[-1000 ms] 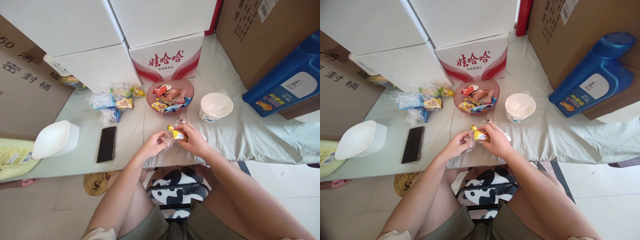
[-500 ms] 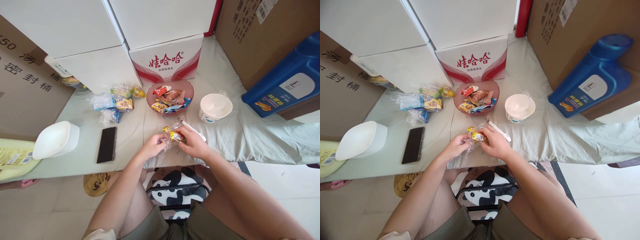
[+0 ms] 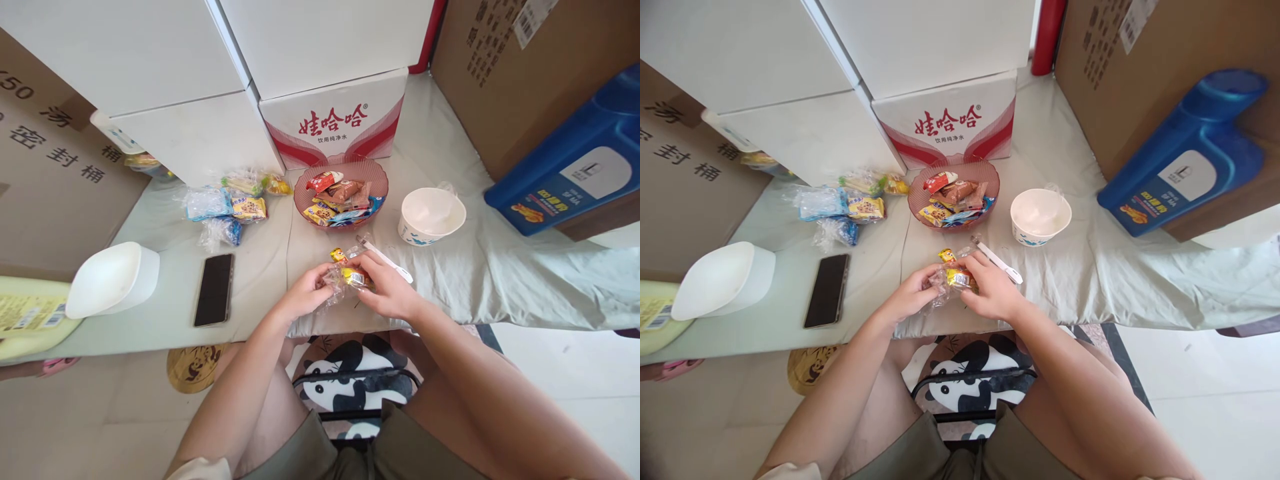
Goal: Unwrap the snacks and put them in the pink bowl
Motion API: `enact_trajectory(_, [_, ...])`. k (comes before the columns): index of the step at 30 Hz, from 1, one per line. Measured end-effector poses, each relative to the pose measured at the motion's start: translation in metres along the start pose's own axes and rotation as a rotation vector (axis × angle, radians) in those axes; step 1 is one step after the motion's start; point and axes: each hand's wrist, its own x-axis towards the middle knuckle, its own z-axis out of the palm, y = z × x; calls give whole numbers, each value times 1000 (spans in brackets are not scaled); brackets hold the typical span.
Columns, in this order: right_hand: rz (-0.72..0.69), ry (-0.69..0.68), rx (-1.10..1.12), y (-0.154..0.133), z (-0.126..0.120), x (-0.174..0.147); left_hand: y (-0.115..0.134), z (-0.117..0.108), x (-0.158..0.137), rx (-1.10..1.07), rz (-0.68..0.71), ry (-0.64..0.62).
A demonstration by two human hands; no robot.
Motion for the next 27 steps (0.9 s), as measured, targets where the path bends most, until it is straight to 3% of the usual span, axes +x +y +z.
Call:
enact_trajectory(9, [-50, -81, -11, 2, -2, -4, -3, -3, 2, -27, 16, -32])
enact_trajectory(20, [112, 69, 25, 2, 3, 1, -8, -3, 1, -21, -45, -16])
enact_trajectory(27, [125, 56, 54, 3, 1, -1, -4, -3, 0, -17, -30, -25])
